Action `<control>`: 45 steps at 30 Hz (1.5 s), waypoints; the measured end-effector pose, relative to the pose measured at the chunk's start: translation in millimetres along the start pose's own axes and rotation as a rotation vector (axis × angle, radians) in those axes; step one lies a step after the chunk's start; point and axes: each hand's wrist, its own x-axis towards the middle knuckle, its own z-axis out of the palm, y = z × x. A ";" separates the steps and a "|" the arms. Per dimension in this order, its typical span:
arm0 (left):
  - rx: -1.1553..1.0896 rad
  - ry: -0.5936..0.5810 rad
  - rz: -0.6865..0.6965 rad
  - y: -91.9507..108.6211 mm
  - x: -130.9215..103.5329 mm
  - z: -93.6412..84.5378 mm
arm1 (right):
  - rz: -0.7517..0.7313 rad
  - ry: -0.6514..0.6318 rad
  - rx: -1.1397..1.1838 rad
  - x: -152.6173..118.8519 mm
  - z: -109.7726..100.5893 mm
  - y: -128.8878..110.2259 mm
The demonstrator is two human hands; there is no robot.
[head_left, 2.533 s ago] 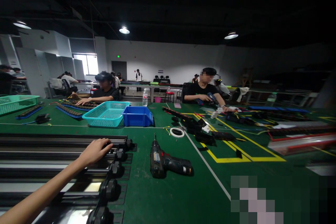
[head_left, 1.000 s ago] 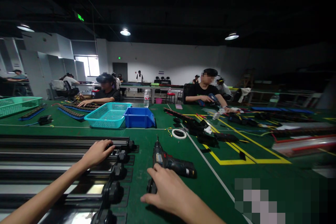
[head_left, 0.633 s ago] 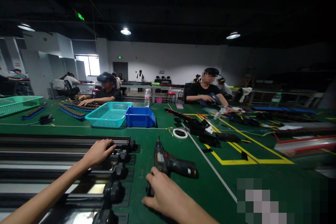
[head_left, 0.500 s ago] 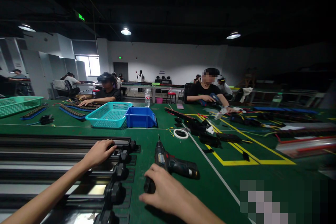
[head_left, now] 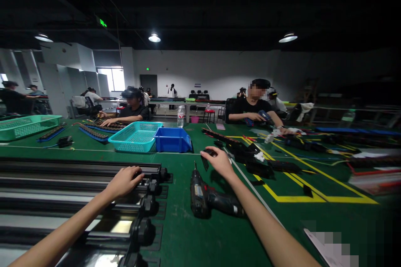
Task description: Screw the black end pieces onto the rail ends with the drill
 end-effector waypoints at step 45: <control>0.001 -0.037 -0.012 -1.8 2.3 3.2 | 0.078 0.000 0.086 7.3 12.3 88.1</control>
